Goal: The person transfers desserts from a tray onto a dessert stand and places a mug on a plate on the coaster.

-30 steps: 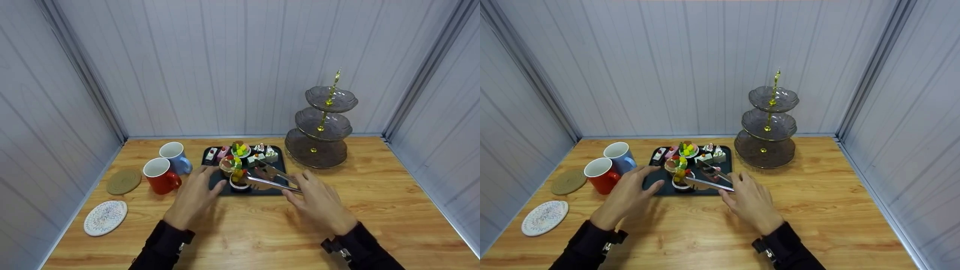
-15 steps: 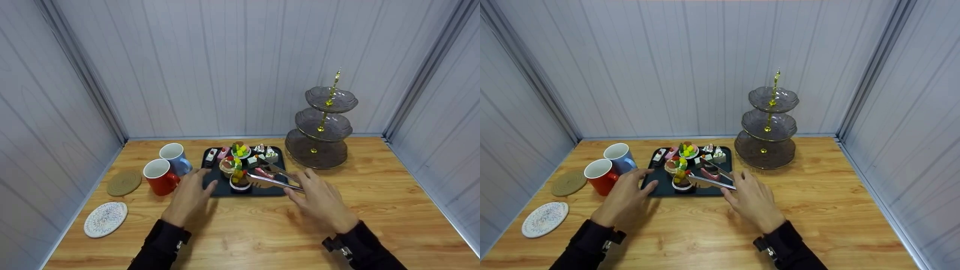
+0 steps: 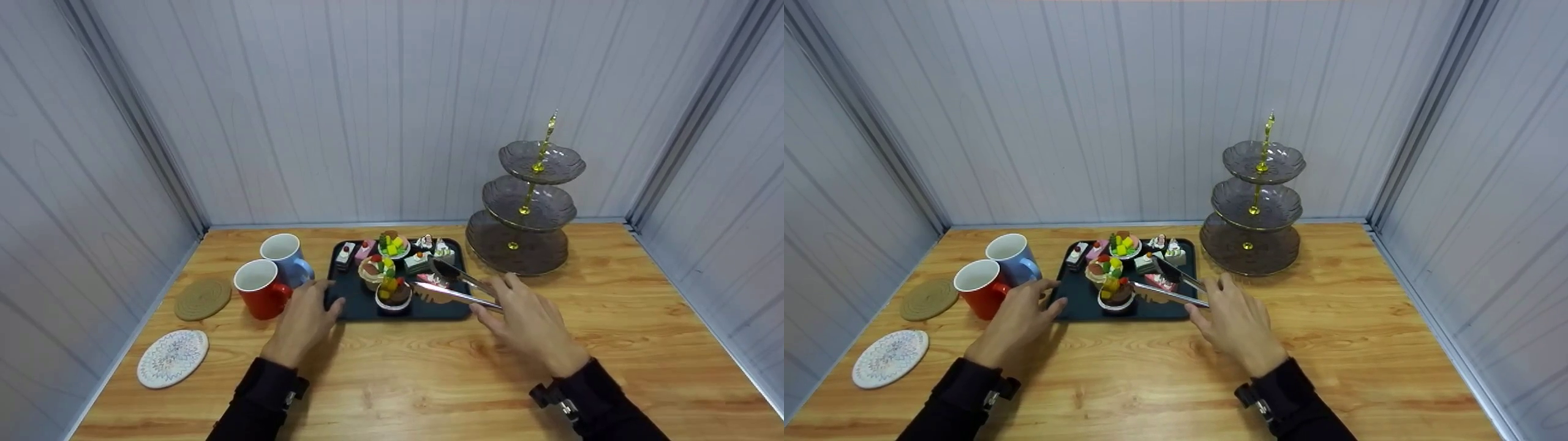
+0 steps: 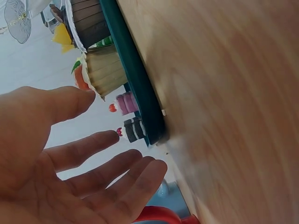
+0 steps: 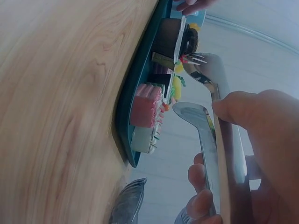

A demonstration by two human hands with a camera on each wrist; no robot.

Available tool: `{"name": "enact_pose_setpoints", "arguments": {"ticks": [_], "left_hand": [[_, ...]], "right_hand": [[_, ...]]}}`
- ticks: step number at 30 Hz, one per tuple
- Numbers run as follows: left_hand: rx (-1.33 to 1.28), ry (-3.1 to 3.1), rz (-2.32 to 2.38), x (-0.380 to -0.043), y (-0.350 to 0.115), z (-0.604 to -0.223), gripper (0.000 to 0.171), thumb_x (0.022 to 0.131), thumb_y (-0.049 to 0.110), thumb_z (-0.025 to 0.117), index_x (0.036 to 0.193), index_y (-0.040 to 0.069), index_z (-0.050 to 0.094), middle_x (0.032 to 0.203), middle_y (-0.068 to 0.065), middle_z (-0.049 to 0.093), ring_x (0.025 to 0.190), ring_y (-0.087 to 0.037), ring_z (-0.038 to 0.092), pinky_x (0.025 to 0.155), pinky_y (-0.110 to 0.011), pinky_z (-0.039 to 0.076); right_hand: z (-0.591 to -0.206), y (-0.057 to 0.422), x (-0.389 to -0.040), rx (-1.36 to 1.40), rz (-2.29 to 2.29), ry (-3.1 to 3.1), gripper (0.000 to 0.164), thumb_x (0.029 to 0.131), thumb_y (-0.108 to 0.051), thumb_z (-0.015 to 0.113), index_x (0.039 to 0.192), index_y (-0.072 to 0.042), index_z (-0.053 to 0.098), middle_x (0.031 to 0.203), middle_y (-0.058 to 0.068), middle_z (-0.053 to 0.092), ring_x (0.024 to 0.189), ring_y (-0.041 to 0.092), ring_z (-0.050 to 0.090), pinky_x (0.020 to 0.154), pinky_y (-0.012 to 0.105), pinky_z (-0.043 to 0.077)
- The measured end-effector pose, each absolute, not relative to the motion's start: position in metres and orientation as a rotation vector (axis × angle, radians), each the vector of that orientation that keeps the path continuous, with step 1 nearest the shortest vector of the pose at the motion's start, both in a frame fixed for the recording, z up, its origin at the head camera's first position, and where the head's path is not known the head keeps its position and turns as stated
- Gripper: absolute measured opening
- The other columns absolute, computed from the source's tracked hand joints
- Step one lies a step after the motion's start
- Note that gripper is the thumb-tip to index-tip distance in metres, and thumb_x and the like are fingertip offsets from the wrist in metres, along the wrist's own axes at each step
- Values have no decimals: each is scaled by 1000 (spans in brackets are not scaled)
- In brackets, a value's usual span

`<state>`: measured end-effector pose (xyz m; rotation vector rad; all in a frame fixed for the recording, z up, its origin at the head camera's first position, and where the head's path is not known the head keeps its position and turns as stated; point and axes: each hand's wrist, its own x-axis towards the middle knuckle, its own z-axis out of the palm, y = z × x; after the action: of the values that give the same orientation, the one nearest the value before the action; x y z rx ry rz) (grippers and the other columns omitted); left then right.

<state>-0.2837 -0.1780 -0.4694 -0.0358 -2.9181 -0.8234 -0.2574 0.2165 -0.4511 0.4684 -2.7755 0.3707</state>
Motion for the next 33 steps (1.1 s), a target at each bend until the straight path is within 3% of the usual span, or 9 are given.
{"name": "enact_pose_setpoints", "arguments": {"ticks": [19,26,33], "left_hand": [[-91,-2860,-848,-288,-182,-474,49,96,21,79,137,-3,68,133,-22,72,119,-32,71,111,-54,53],[-98,-2839,-816,-291,-183,-477,44,96,18,79,132,-5,70,129,-24,74,118,-35,72,107,-54,55],[-91,-2866,-773,-293,-183,-478,41,95,12,78,130,-5,70,127,-24,75,115,-35,73,104,-54,57]], "right_hand": [[-455,224,-263,429,342,-2747,50,97,-51,74,126,-11,67,99,3,57,68,16,52,53,33,40],[-455,228,-264,435,335,-2738,53,97,-50,74,131,-9,66,99,6,57,68,16,50,53,32,38],[-456,232,-266,423,313,-2743,53,96,-49,75,131,-10,66,103,8,60,71,17,56,54,35,43]]}}
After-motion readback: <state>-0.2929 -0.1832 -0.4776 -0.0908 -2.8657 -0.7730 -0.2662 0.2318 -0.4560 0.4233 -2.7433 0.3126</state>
